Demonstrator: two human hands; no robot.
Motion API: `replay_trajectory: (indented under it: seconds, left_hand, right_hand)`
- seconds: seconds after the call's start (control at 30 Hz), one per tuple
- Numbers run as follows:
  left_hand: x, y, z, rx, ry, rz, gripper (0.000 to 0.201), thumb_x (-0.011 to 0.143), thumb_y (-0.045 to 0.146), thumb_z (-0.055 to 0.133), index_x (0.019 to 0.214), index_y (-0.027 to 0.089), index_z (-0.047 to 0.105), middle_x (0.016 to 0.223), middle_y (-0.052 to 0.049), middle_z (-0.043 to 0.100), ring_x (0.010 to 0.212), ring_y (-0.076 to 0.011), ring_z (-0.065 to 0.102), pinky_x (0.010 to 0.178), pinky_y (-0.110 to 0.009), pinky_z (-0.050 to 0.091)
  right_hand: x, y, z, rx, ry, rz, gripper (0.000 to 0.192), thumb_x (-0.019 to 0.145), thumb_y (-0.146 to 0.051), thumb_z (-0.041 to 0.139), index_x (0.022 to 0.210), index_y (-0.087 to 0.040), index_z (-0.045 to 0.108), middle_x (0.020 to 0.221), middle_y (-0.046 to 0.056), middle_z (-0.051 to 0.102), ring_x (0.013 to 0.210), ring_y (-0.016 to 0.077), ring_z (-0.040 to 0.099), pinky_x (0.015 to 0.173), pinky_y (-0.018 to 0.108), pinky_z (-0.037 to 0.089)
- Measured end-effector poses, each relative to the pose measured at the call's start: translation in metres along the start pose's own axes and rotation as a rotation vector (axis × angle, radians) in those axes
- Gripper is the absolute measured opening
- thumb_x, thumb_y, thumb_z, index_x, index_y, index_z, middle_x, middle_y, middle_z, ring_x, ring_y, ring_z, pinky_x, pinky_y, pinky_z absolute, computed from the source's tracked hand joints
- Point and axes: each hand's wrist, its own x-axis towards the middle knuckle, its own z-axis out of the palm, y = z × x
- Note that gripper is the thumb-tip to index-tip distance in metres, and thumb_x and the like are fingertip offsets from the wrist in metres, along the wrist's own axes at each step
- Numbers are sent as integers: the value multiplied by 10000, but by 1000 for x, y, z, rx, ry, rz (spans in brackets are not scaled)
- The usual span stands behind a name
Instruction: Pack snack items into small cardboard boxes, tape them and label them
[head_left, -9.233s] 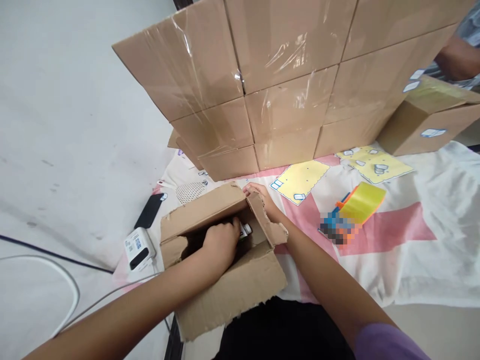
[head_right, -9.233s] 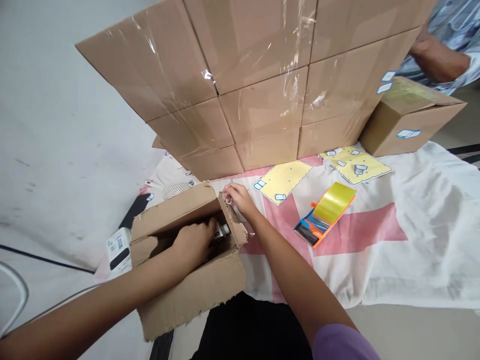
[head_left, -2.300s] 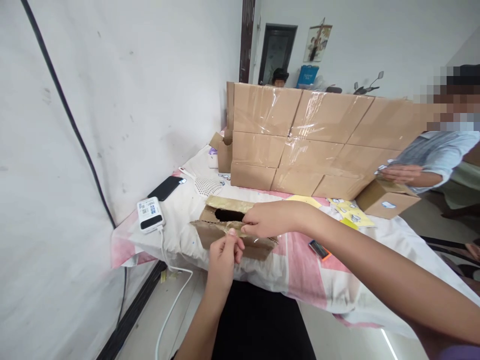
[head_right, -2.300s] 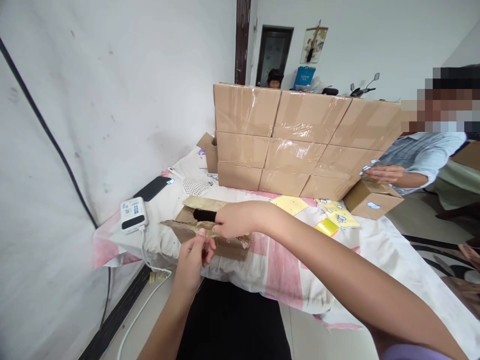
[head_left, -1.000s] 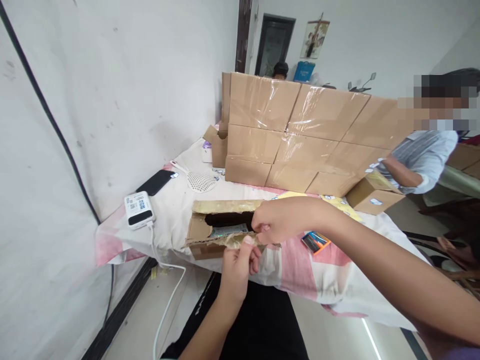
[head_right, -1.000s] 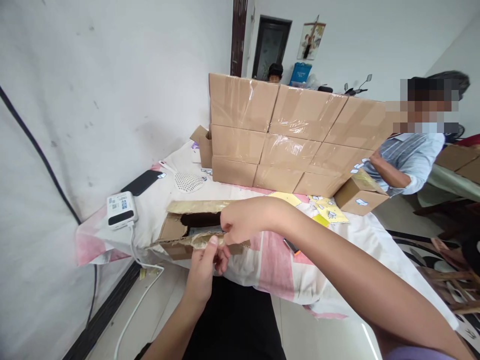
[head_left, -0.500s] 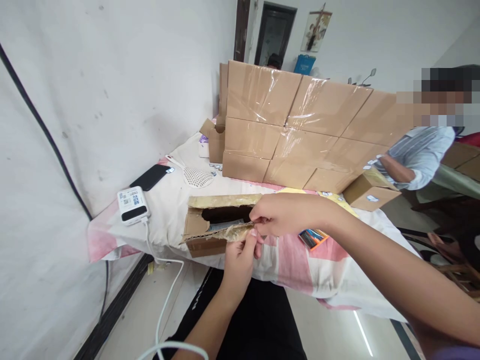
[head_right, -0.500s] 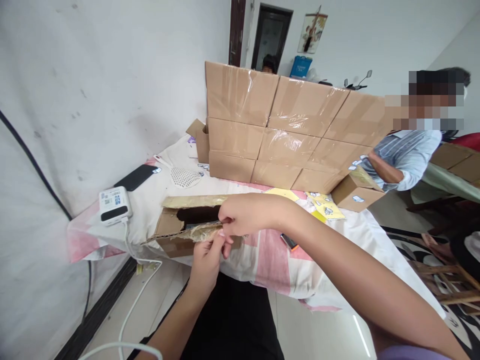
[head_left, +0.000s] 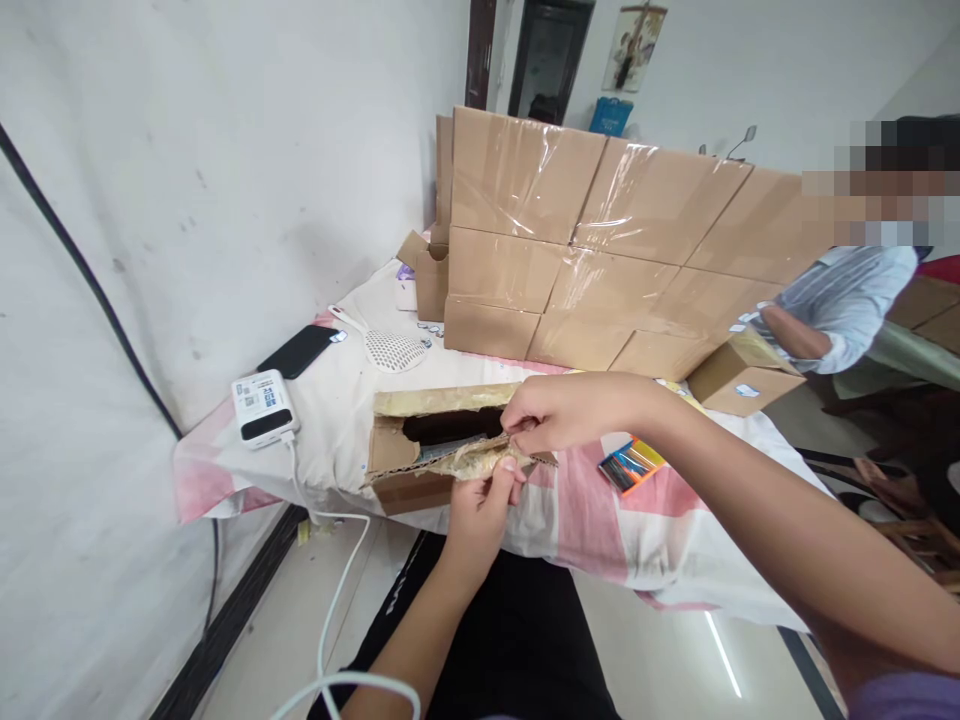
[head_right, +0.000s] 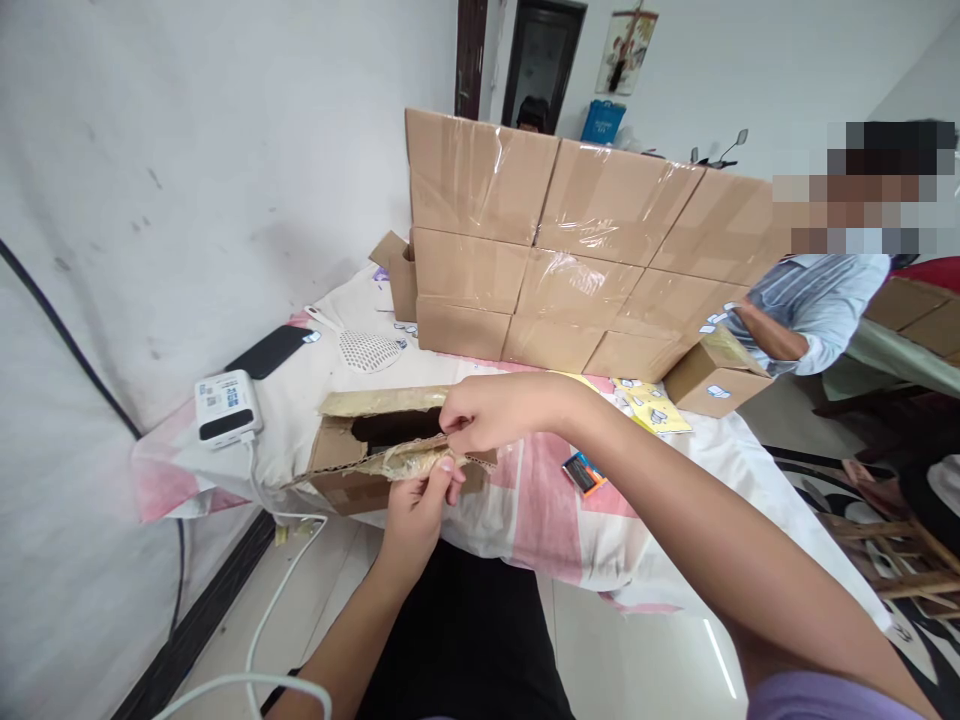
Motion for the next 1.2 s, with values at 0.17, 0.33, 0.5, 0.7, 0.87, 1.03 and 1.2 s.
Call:
replay_trajectory:
  seconds: [0.17,0.33,0.5,0.7,0.87,1.03,1.2]
  left_hand:
    - [2,-4,-2,16,-17,-9,406,918,433,542,610,174,590,499,35,417,502,-106,414,536,-236,351]
    - [4,-7,-4,21,-30,-12,397,914,428,541,606,180,575,487,43,386,488,-104,376,529,-241,321]
    - [-2,-6,-7,103,-32,19,368,944,356,523,619,186,539,569,27,426,570,-120,408,599,-255,337]
    - [-5,-1,-2,42,-61,-48,399,966,402,480,631,188,517,537,40,382,531,-110,372,557,-247,312]
    - [-7,2,1,7,-44,-99,426,924,452,522,590,188,510,499,47,347,476,-95,324,486,-239,259]
    - [-6,1,-3,14,-64,-93,426,906,444,541,570,188,484,494,49,337,474,-91,323,492,-235,260]
    - [-6,-2,-7,29,-80,-56,412,912,420,528,574,186,497,503,45,354,487,-95,338,512,-242,274]
  right_hand:
    - [0,2,2,-21,35,4,196,789,-160,493,608,-185,425,592,-63,356,544,78,297,530,261,220]
    - [2,5,1,-10,55,9,206,781,-181,495,600,-191,396,597,-61,327,547,81,297,529,262,226]
    - [-8,3,12,-18,54,152,268,855,-386,554,686,-179,537,631,-28,496,570,105,390,535,267,247]
    - [-23,-5,32,-115,214,136,269,921,-304,472,760,-167,638,683,7,587,603,125,455,577,271,287]
    - [-19,3,27,114,115,31,271,927,-265,458,811,-163,682,778,17,654,693,139,538,658,267,360]
    - [-11,10,20,177,66,70,231,882,-279,512,706,-159,602,680,-19,527,652,121,461,629,262,342]
    - [-8,12,18,170,44,85,222,875,-280,508,694,-165,565,663,-36,470,626,108,411,593,259,305]
